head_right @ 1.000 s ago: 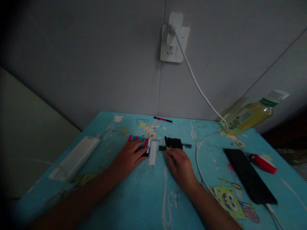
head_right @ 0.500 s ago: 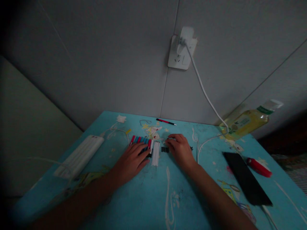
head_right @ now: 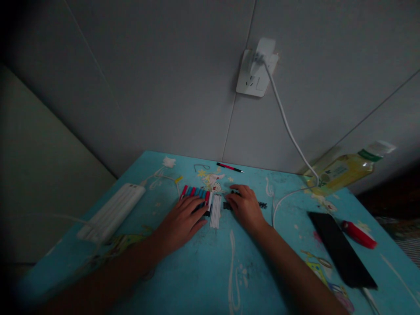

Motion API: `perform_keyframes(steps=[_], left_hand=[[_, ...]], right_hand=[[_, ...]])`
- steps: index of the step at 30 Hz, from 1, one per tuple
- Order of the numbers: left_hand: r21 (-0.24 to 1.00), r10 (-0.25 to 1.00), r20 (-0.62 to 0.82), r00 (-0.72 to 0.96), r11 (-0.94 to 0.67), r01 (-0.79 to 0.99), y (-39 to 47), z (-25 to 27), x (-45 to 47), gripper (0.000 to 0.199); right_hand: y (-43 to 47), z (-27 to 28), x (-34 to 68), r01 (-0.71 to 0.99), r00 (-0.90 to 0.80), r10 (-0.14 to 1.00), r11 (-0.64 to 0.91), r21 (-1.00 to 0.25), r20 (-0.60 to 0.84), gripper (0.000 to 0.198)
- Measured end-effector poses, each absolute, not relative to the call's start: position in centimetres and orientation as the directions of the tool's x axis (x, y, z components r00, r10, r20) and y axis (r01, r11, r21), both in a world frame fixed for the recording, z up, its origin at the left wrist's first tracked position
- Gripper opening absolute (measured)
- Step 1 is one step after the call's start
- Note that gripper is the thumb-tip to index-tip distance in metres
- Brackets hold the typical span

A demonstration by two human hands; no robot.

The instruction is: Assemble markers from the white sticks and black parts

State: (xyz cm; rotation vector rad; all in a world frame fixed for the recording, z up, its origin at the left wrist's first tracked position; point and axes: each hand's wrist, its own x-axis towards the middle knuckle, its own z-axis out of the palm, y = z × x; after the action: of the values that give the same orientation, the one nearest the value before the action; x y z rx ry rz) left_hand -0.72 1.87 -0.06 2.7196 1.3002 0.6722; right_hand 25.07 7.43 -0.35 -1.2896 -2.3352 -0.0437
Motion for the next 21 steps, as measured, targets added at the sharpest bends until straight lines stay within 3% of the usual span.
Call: perform_keyframes(steps=[11, 16, 21], left_hand=[[0.235, 0.755, 0.343, 0.559, -0.645, 0.727, 1.9, 0.1, -0.7, 0.035], [0.244, 0.758, 0.334, 0.56, -0.644, 0.725, 1.8, 0.2, -0.8, 0.035], [0.239, 0.759, 0.362, 0.541, -0.637, 0.733, 1.8, 0.1, -0.6, 0.035]], right_hand=[[7.2, 0.1, 25.6, 0.818, -0.455, 0.79, 0.553, -0.158, 0.412, 0.019], [9.8, 1.0, 27.9, 0.859, -0.368, 0.801, 0.487, -0.158, 0.473, 0.021], [15.0, 1.1, 28.9, 0.946, -0.279, 0.908, 0.315, -0.071, 0.313, 0.029]])
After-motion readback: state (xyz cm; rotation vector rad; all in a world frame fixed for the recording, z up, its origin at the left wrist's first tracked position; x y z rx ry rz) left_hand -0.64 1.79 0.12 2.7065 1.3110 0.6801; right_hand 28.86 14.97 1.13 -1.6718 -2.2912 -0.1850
